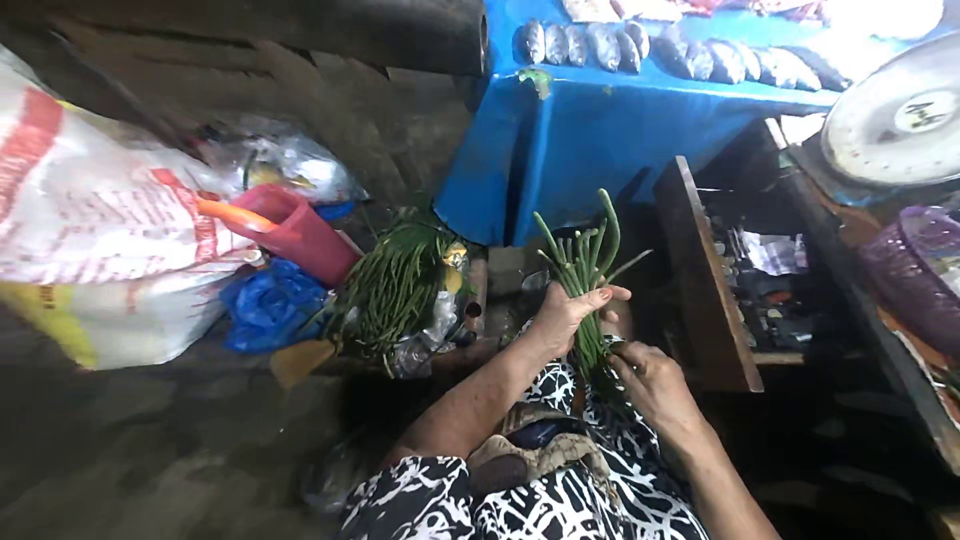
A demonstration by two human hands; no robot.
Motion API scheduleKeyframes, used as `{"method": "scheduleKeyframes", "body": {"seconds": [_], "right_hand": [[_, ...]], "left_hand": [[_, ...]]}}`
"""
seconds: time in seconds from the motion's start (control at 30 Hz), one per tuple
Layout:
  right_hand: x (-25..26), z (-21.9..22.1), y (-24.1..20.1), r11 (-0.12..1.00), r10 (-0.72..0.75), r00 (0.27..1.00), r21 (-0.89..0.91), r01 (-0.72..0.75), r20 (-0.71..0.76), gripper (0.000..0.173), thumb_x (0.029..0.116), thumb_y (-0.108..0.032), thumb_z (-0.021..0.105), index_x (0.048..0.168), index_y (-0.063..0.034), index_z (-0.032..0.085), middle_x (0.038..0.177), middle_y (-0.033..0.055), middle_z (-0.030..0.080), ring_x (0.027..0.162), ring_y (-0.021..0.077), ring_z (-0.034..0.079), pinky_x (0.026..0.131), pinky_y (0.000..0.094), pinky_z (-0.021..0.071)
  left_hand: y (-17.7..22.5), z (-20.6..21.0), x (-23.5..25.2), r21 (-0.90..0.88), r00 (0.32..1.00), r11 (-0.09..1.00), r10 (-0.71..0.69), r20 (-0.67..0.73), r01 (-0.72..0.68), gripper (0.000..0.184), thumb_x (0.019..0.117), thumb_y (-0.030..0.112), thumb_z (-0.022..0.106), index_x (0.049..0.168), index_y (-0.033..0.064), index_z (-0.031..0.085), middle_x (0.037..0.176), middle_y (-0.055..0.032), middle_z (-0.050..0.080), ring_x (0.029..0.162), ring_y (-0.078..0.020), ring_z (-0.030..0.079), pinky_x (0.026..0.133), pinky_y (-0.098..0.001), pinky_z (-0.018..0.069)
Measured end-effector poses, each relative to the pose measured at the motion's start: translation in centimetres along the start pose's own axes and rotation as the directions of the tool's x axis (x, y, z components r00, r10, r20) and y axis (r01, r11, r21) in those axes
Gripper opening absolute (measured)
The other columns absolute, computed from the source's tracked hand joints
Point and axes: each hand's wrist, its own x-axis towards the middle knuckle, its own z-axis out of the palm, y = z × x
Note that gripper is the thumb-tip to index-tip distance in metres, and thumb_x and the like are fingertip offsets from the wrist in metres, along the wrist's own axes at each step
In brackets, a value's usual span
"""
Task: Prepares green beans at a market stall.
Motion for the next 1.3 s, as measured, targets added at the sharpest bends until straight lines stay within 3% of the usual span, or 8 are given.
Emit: {"method": "scheduleKeyframes", "body": {"seconds": [0.3,0.47,0.57,0.67,0.87,0.97,1.1,1.3], "right_hand": [[0.1,0.2,0.6,0.998,0.050,0.993,0.021,-0.052,0.107,0.025,0.1015,-0.021,0.058,0.102,-0.0053,0.077,0.100,0.0086,0.075,0.098,0.0225,0.071,0.092,0.0474,0.0552],[-0.3,-0.9,1.3,0.962,0.159,0.972,0.195,-0.192,0.173,0.025,0.1028,-0.020,0.058,0.114,-0.0069,0.075,0.104,0.0041,0.075,0.094,0.0103,0.070,0.088,0.0323,0.0581],[-1.4,-2.8,1.2,0.794,0.143,0.965,0.557,-0.243,0.218,0.028,0.1004,-0.012,0.060,0.125,-0.0043,0.070,0.091,0.0004,0.075,0.077,0.0080,0.071,0.074,0.0260,0.0617],[-2.5,-4.4,1.8,0.537,-0.066,0.991,0.841,-0.063,0.116,0.023,0.1013,-0.018,0.062,0.119,-0.0111,0.075,0.090,0.0011,0.077,0.075,0.0100,0.072,0.072,0.0270,0.0625],[-2.5,-6.8,1.0,0.390,-0.294,0.955,0.906,0.165,-0.047,0.033,0.1053,-0.027,0.051,0.127,-0.0170,0.073,0.111,0.0063,0.077,0.103,0.0191,0.073,0.095,0.0359,0.0591],[-2.5,-7.9,0.1,0.507,-0.251,0.958,0.825,0.251,-0.137,0.027,0.1028,-0.021,0.060,0.128,-0.0189,0.072,0.114,0.0042,0.076,0.105,0.0182,0.073,0.095,0.0328,0.0593],[-2.3,-7.8,0.0,0.768,-0.038,0.966,0.611,0.192,-0.256,0.018,0.1027,-0.018,0.060,0.113,-0.0157,0.075,0.098,-0.0064,0.075,0.082,0.0060,0.071,0.076,0.0239,0.0620],[-0.8,-6.6,0.1,0.934,0.063,0.912,0.345,0.090,-0.406,0.020,0.1007,-0.015,0.060,0.103,-0.0040,0.076,0.118,0.0054,0.066,0.115,0.0068,0.060,0.097,0.0194,0.0507]], "left_hand": [[-0.8,-1.3,-0.3,-0.058,0.986,0.997,0.054,0.160,-0.045,0.012,0.0928,0.007,0.063,0.104,0.0040,0.060,0.089,-0.0095,0.076,0.068,-0.0106,0.068,0.067,-0.0246,0.0566],[-0.8,-1.0,0.1,-0.068,0.998,0.996,0.052,0.041,-0.049,0.010,0.0941,0.002,0.057,0.103,0.0049,0.059,0.087,-0.0096,0.074,0.065,-0.0105,0.067,0.065,-0.0237,0.0564],[0.0,-1.1,0.9,-0.009,0.983,1.000,0.013,-0.183,-0.014,0.012,0.1010,0.005,0.052,0.110,0.0048,0.060,0.092,-0.0102,0.073,0.065,-0.0108,0.065,0.061,-0.0239,0.0552],[-0.3,-1.9,1.8,0.009,0.942,1.000,0.012,-0.335,-0.010,0.010,0.1029,0.008,0.054,0.112,0.0086,0.060,0.095,-0.0091,0.074,0.064,-0.0103,0.065,0.056,-0.0228,0.0539],[-1.0,-2.2,1.7,0.050,0.956,0.998,-0.015,-0.293,0.031,0.009,0.1037,0.010,0.055,0.110,0.0060,0.061,0.093,-0.0117,0.075,0.064,-0.0118,0.067,0.055,-0.0220,0.0530],[-1.1,-2.2,1.5,0.068,0.971,0.997,-0.019,-0.239,0.036,0.013,0.1055,0.013,0.055,0.114,0.0046,0.061,0.091,-0.0127,0.074,0.061,-0.0122,0.065,0.054,-0.0227,0.0537],[-1.4,-2.0,1.1,0.175,0.992,0.984,-0.010,-0.128,0.033,0.013,0.1047,0.015,0.056,0.109,0.0039,0.060,0.085,-0.0077,0.070,0.057,-0.0091,0.060,0.054,-0.0218,0.0529],[-1.8,-1.2,0.3,0.285,0.999,0.958,-0.044,-0.007,0.044,0.008,0.1007,0.011,0.062,0.102,0.0028,0.061,0.073,-0.0036,0.064,0.056,-0.0082,0.058,0.056,-0.0216,0.0529]]}}
